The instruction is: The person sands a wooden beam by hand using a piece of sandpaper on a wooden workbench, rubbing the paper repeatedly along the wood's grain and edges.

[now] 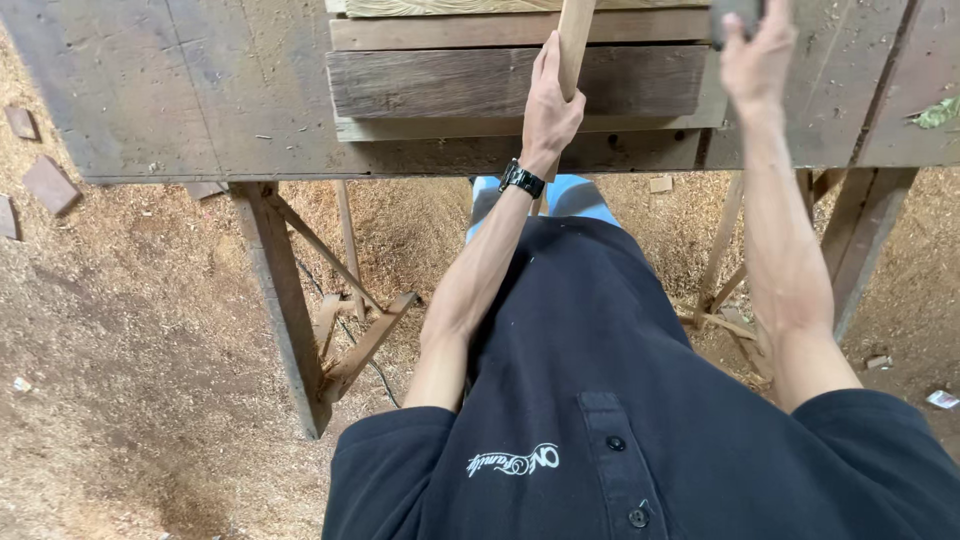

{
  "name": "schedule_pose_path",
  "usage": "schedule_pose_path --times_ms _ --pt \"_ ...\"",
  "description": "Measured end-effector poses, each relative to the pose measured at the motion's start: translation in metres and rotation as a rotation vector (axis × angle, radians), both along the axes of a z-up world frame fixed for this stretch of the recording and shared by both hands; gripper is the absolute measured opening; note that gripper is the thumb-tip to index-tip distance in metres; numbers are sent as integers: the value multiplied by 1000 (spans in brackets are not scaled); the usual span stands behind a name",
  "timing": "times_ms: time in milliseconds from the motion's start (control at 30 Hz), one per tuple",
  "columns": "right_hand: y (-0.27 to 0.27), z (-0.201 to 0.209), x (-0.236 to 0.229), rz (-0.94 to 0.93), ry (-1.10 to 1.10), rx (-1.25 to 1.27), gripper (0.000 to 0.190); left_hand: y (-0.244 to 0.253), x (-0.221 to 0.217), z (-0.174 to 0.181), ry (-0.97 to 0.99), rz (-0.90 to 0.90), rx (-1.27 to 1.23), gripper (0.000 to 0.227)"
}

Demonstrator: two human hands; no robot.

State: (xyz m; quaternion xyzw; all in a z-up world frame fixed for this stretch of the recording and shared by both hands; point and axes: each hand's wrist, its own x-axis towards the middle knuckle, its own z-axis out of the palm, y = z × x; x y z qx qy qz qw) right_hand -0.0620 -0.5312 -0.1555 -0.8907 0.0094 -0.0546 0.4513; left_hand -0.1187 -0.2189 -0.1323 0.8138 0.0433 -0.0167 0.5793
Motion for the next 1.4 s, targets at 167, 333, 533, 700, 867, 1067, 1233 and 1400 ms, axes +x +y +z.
schedule_pose_path --times_ms 167,333,533,700,867,1067,1233,1400 --pt "121 31 -5 71 -151 -214 27 42 -3 9 30 103 82 92" --pt "207 48 -6 247 -464 -347 20 70 -16 2 -124 216 84 91" --pt "270 70 -29 431 -341 -393 27 90 -18 -32 -113 75 -97 94" --pt "283 82 -51 600 -233 -466 32 111 -39 -63 -73 -89 -194 87" --pt "290 75 -83 538 -51 -334 41 131 -46 -82 -36 -242 -380 81" --pt "310 65 -97 425 64 -337 45 147 -42 -76 28 -340 -468 82" --pt "320 54 -66 331 140 -335 46 145 -41 -63 13 -344 -443 83" --pt "328 33 25 317 16 -430 44 150 -40 -44 79 -353 -399 94"
